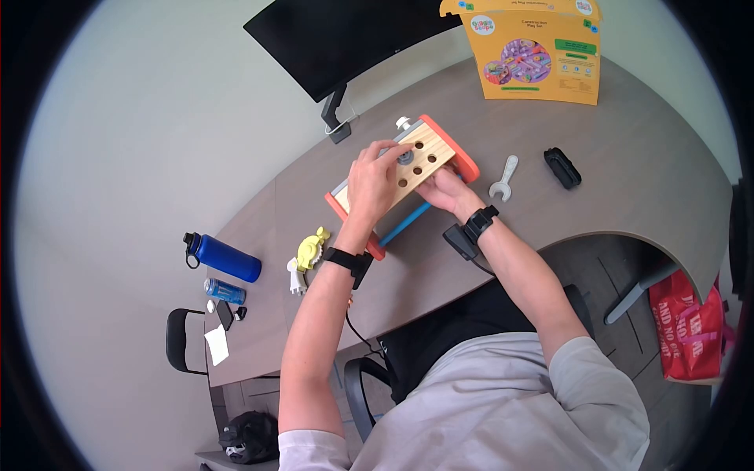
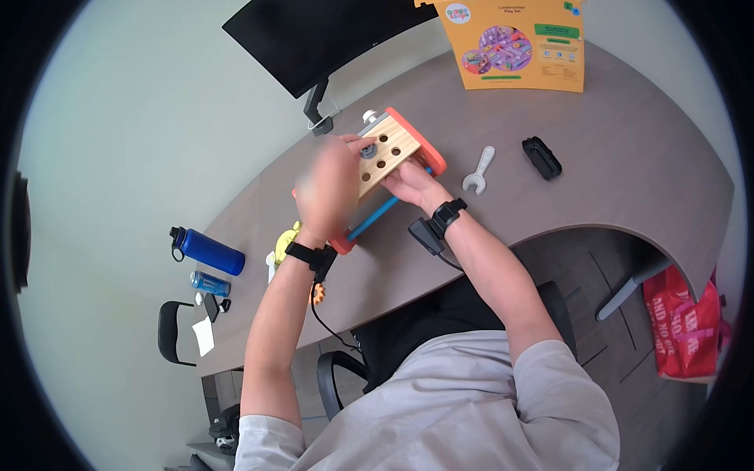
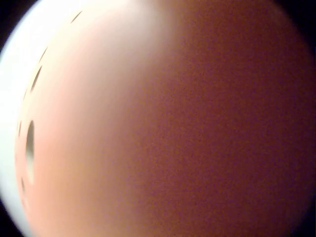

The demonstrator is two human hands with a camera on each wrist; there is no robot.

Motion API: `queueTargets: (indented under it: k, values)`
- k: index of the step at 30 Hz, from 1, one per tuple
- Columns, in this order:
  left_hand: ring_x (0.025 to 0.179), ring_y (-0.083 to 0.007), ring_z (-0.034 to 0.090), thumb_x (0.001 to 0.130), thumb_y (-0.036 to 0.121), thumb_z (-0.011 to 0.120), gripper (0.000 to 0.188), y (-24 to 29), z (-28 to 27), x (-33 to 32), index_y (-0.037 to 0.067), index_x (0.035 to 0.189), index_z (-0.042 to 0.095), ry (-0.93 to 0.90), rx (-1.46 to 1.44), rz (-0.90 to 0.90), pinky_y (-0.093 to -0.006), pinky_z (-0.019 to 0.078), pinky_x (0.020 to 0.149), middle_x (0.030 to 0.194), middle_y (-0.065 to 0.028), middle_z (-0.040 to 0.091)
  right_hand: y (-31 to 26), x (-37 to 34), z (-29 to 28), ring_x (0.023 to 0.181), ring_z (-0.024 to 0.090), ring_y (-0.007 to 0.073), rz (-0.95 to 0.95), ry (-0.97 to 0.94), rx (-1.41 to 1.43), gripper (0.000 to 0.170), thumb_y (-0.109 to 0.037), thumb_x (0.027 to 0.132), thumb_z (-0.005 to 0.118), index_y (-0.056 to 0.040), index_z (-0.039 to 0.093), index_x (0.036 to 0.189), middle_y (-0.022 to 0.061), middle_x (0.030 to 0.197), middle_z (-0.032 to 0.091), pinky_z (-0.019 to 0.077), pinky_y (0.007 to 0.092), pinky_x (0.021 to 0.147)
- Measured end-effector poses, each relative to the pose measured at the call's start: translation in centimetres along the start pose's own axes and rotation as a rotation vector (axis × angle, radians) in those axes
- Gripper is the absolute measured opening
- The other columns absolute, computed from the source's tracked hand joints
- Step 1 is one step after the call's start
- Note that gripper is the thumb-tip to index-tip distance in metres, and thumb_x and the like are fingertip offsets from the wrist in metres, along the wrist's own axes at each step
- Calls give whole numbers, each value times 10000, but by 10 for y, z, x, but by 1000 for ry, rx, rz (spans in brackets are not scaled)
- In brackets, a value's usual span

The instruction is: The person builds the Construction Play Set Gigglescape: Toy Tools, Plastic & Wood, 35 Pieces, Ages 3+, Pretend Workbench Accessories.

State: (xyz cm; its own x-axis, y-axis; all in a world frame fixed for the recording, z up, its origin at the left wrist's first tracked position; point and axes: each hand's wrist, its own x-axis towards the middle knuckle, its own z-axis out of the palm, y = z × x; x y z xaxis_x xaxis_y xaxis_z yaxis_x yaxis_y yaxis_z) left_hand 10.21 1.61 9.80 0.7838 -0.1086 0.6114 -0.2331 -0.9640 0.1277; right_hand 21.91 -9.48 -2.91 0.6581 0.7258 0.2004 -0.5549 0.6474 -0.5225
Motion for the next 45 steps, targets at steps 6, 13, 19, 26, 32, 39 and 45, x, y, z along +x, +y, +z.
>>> queueTargets:
  k: [6,13,19,26,32,39,45]
  values:
    - [1106,-379,678,997,191,714,332,10,-4,0,126,1319,665,16,-52,-110,-477,528,957,1207,-116,698,2,2,-2,1352,584,185,-17,-28,47,341,-251,1165,478,-127,516,1480,47,1493,590,474,412,1189]
    - [1088,-383,679,986,222,736,309,-1,1,-1,122,1271,677,18,-26,-42,-469,531,923,1207,-113,696,2,1,-4,1373,569,195,16,-27,17,355,-266,1172,455,-137,506,1498,51,1512,577,463,432,1201]
    - [1037,-369,690,992,167,707,241,9,-2,0,128,1229,712,75,-30,-39,-471,542,899,1205,-113,694,1,-1,-1,1386,555,201,18,-67,37,365,-272,1175,442,-138,496,1510,53,1527,563,448,444,1211]
    - [1035,-371,687,976,169,729,246,3,-1,-2,117,1215,701,25,5,9,-472,543,903,1213,-117,688,2,0,0,1391,549,198,-1,-71,9,374,-282,1175,440,-136,489,1517,54,1540,550,451,445,1204]
    - [1036,-374,692,992,151,704,228,4,1,1,119,1218,707,36,-20,-51,-472,547,892,1210,-119,686,1,-2,0,1384,555,207,11,-71,8,372,-270,1173,451,-135,486,1518,52,1523,560,458,450,1196]
    - [1059,-380,685,978,186,735,249,5,1,1,113,1212,696,74,-53,-28,-476,545,898,1203,-120,686,2,1,0,1380,554,206,18,-73,-3,365,-248,1170,453,-135,478,1516,56,1534,546,461,450,1192]
    - [1039,-367,688,968,173,734,259,4,4,-1,125,1222,713,40,15,-45,-464,542,904,1215,-108,682,1,2,-3,1364,563,203,30,-87,7,358,-245,1168,460,-148,485,1512,48,1523,554,462,448,1190]
